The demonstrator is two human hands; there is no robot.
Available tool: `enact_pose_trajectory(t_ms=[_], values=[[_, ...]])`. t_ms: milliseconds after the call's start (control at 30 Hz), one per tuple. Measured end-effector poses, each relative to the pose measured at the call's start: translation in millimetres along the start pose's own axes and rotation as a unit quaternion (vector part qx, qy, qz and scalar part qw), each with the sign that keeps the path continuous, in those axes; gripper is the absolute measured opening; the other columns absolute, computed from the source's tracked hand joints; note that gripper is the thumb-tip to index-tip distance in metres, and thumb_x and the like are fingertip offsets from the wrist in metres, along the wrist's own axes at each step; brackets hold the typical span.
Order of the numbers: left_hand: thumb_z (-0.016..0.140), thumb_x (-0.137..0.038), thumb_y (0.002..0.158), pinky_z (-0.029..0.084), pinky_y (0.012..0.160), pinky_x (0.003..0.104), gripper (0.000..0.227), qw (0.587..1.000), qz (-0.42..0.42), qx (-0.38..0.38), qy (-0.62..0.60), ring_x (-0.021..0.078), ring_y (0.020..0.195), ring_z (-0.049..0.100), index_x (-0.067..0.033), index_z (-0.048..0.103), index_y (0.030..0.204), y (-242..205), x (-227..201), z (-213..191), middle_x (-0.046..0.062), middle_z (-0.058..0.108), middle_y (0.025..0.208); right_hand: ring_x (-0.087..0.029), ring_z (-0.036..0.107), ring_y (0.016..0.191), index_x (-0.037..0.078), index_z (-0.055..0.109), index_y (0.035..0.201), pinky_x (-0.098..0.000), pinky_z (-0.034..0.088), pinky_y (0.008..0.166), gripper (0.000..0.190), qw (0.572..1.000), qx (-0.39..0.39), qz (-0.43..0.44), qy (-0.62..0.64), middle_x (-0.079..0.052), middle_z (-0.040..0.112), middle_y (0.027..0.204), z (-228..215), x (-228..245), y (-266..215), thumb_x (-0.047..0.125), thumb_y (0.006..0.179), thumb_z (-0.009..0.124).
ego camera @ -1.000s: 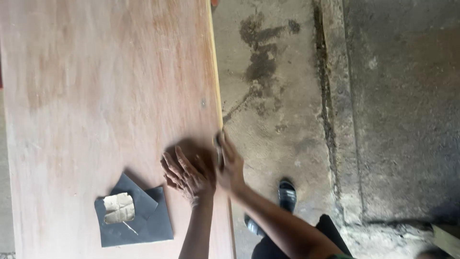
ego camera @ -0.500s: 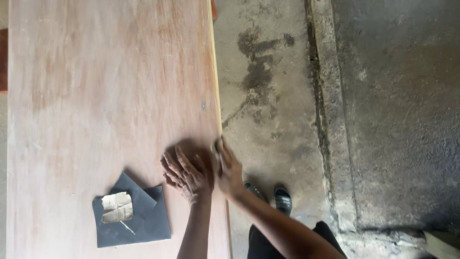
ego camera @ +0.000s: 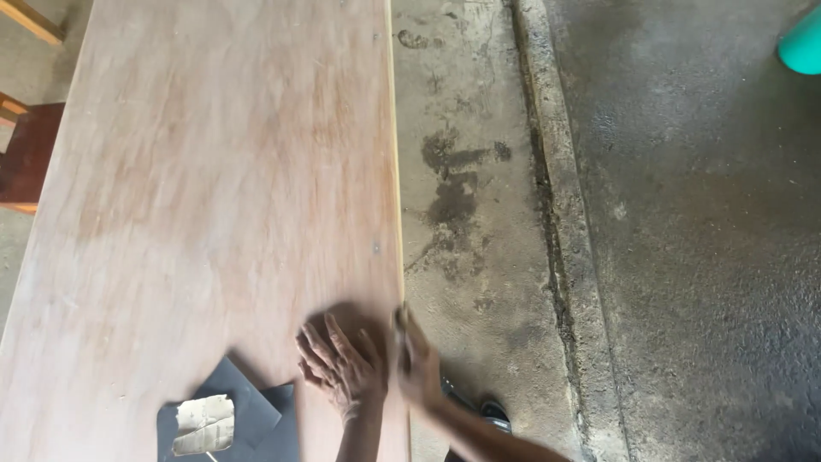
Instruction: Sanding the edges and surface of a wooden table using sandpaper.
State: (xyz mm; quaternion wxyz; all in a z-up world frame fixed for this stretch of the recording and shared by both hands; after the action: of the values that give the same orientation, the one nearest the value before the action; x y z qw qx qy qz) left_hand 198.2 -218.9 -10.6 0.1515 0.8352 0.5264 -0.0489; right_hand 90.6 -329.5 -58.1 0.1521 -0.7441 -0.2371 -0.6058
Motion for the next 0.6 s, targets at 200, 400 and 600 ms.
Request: enact_pose_trajectory(t_ms=[200, 400, 600], values=[[0.044, -0.049, 0.095, 0.020, 0.114, 0.070, 0.074, 0.996, 0.028, -0.083, -0.015, 0.0514, 0.150, 0.022, -0.0093, 0.029, 0.157, -2.4, -12.6, -8.0, 0.031, 0.026, 0.160, -0.013, 0.044, 0.055, 0.001, 0.068, 0.089, -0.0317, 0.035, 0.051, 0.030, 0.988, -0.116, -0.007, -0.101, -0.005, 0.053, 0.065, 22.6, -94.2, 201.2, 0.020, 0.107, 0.054], [0.042, -0.049, 0.093, 0.017, 0.115, 0.071, 0.076, 0.994, 0.054, -0.097, 0.000, 0.0549, 0.148, 0.018, -0.0088, 0.027, 0.156, 1.4, -6.0, 15.6, 0.038, 0.024, 0.157, -0.010, 0.037, 0.052, 0.011, 0.066, 0.086, -0.0278, 0.030, 0.043, 0.039, 0.927, -0.052, 0.366, 0.064, 0.002, 0.046, 0.063, -2.6, -68.0, 72.1, 0.035, 0.107, 0.045], [0.042, -0.051, 0.094, 0.018, 0.111, 0.072, 0.079, 0.996, 0.079, -0.024, 0.017, 0.0568, 0.146, 0.017, -0.0065, 0.022, 0.156, 24.2, -22.5, 20.2, 0.039, 0.020, 0.157, -0.010, 0.035, 0.048, 0.012, 0.060, 0.077, -0.0322, 0.029, 0.039, 0.040, 0.964, -0.045, 0.257, 0.043, 0.000, 0.043, 0.061, 4.0, -73.3, 101.8, 0.028, 0.108, 0.041]])
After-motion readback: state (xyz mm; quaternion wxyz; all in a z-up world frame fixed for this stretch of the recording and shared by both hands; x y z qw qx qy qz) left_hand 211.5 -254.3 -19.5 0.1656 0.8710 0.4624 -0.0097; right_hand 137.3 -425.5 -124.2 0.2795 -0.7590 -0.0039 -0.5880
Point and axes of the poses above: each hand's wrist, its own y-axis towards the middle knuckle, its own z-axis out of the palm, x = y × z, the point moved 10 cm from there along y, towards the middle knuckle
